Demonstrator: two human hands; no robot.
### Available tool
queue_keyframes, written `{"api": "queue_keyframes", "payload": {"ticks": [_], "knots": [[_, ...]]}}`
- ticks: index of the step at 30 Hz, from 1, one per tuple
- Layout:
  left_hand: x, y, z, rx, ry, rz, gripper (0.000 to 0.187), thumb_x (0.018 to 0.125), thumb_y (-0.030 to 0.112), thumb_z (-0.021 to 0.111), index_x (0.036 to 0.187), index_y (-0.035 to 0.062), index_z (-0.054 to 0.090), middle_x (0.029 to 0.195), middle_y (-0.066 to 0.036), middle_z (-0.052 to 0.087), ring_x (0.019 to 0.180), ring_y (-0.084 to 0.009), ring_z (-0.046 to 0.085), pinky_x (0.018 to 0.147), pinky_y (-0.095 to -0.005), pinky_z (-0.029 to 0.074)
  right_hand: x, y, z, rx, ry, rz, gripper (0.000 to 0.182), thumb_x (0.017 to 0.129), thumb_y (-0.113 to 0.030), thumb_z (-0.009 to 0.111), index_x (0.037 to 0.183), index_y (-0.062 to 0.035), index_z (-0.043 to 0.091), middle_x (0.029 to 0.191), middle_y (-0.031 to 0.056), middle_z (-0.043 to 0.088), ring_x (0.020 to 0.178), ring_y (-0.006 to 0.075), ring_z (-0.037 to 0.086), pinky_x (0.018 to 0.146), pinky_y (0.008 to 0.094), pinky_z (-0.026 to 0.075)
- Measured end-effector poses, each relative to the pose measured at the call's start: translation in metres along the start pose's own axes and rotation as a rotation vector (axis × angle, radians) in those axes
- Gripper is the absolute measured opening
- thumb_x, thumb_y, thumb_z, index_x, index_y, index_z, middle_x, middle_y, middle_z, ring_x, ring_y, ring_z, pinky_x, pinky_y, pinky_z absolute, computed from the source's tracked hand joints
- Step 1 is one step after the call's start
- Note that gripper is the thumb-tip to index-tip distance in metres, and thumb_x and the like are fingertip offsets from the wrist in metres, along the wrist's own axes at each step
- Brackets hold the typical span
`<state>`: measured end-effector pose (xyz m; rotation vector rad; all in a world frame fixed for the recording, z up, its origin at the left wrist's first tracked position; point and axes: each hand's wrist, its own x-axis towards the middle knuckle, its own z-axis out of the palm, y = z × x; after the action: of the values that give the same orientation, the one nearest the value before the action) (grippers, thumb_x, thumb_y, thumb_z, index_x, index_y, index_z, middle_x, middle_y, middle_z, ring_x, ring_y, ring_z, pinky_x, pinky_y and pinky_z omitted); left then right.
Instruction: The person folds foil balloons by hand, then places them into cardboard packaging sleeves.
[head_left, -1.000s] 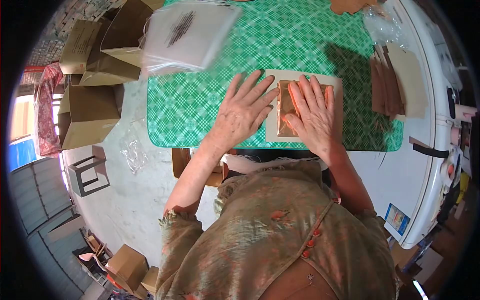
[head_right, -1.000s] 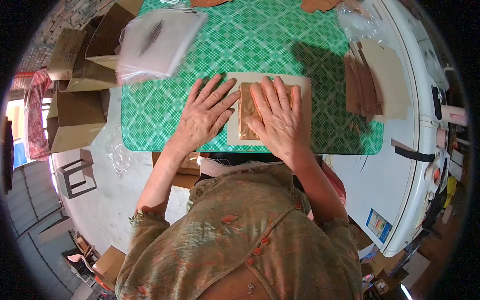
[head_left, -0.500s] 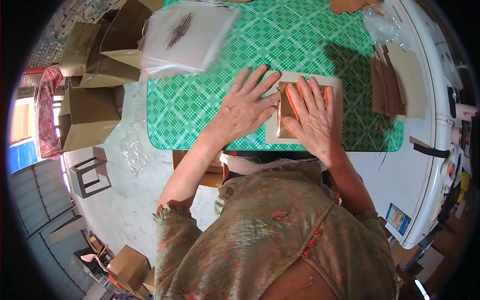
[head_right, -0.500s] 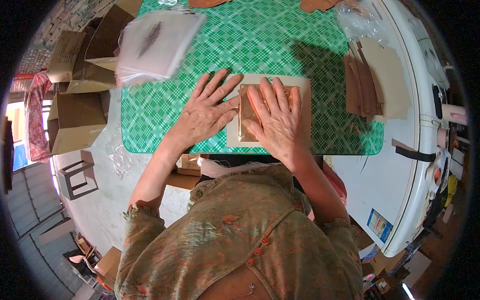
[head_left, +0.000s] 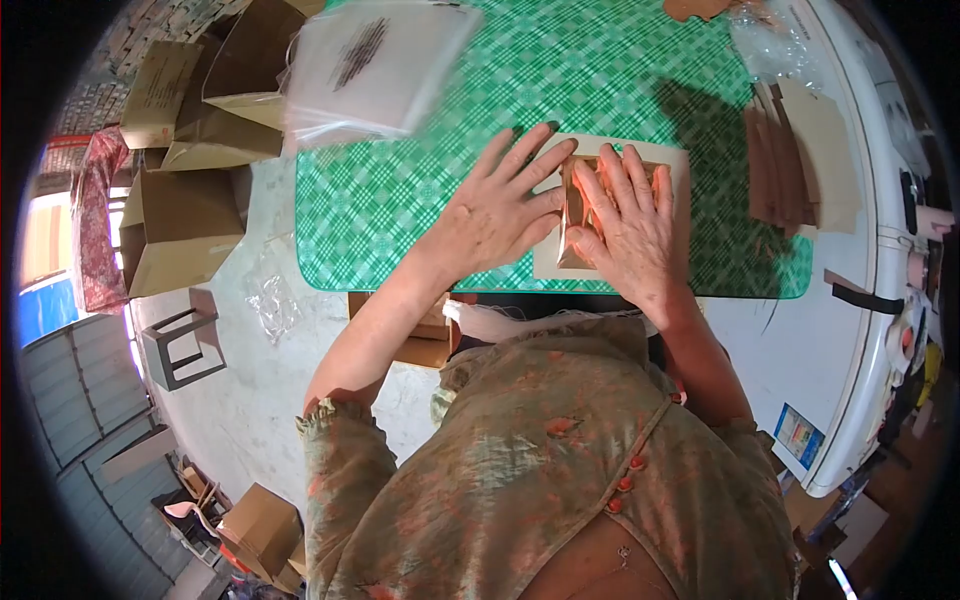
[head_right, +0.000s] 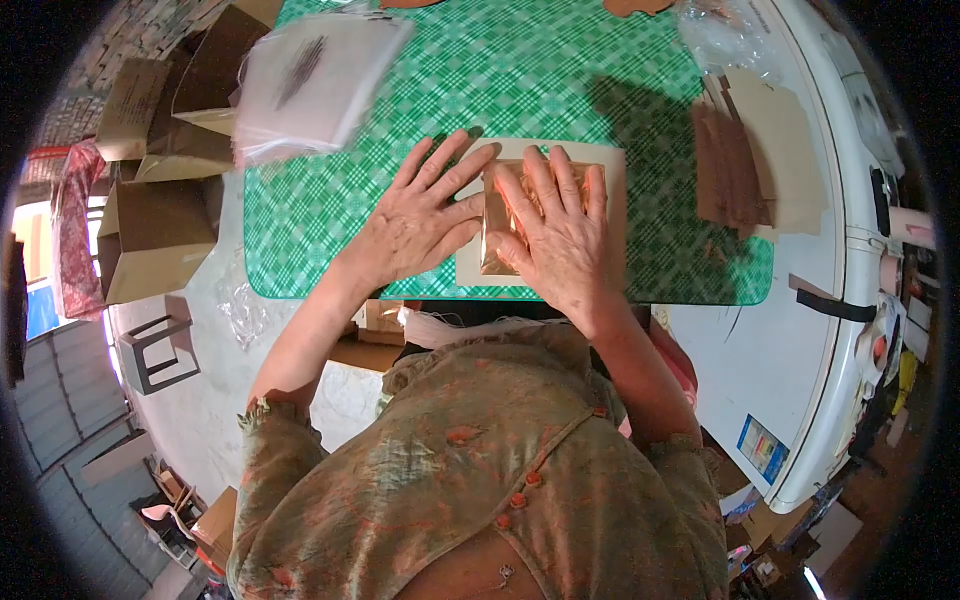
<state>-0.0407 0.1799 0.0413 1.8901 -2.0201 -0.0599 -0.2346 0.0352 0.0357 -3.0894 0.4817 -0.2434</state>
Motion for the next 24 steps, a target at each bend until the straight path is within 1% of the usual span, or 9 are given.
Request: {"api": "queue_keyframes", "payload": {"ticks": [3,6,12,15,21,24], "knots": [[0.002,-0.001,-0.001,-0.012,0.006,0.013,0.035,0.102,0.033,0.062,0.133,0.0179,0.071,0.171,-0.006,0.035,0.161,-0.0349,0.024,0.132,-0.0566,0.018,0.001,0.000,-0.002,-0.010,-0.007,0.000,0.070,0.102,-0.058,0.059,0.160,-0.0205,0.047,0.164,0.0124,0.041,0.155,0.0335,0.031,0.125,0.0609,0.023],[-0.006,0.000,-0.009,-0.013,-0.011,-0.010,0.039,0.104,0.034,0.062,0.139,0.0197,0.068,0.171,-0.006,0.036,0.161,-0.0346,0.025,0.132,-0.0563,0.019,0.000,0.000,-0.003,0.001,-0.014,0.001,0.070,0.102,-0.058,0.059,0.160,-0.0204,0.046,0.164,0.0124,0.041,0.155,0.0336,0.031,0.125,0.0613,0.022],[-0.015,-0.004,-0.004,0.017,0.033,-0.102,0.053,0.107,0.036,0.059,0.158,0.0244,0.052,0.170,-0.004,0.038,0.160,-0.0329,0.028,0.132,-0.0551,0.020,0.000,-0.001,-0.001,-0.016,-0.002,-0.008,0.072,0.101,-0.060,0.059,0.160,-0.0200,0.046,0.164,0.0137,0.041,0.154,0.0346,0.032,0.124,0.0613,0.023],[-0.010,-0.004,-0.001,0.064,0.022,-0.113,0.054,0.107,0.037,0.057,0.159,0.0237,0.051,0.170,-0.003,0.039,0.160,-0.0324,0.029,0.132,-0.0550,0.020,0.001,-0.001,-0.003,-0.013,-0.002,-0.009,0.073,0.100,-0.060,0.061,0.159,-0.0198,0.047,0.164,0.0143,0.042,0.154,0.0352,0.032,0.123,0.0617,0.023],[-0.008,-0.010,-0.001,0.058,0.019,-0.100,0.052,0.108,0.035,0.055,0.158,0.0238,0.052,0.169,-0.003,0.040,0.160,-0.0323,0.029,0.132,-0.0555,0.020,0.000,0.001,0.002,0.029,0.023,-0.013,0.074,0.097,-0.058,0.066,0.158,-0.0193,0.049,0.163,0.0146,0.042,0.153,0.0361,0.032,0.123,0.0629,0.023],[-0.010,-0.012,0.000,0.063,0.006,-0.102,0.051,0.108,0.035,0.055,0.158,0.0246,0.053,0.170,-0.002,0.040,0.160,-0.0321,0.029,0.132,-0.0561,0.020,0.001,0.001,0.001,0.020,0.018,-0.011,0.074,0.097,-0.058,0.065,0.158,-0.0194,0.049,0.163,0.0146,0.041,0.153,0.0359,0.032,0.123,0.0626,0.023]]}}
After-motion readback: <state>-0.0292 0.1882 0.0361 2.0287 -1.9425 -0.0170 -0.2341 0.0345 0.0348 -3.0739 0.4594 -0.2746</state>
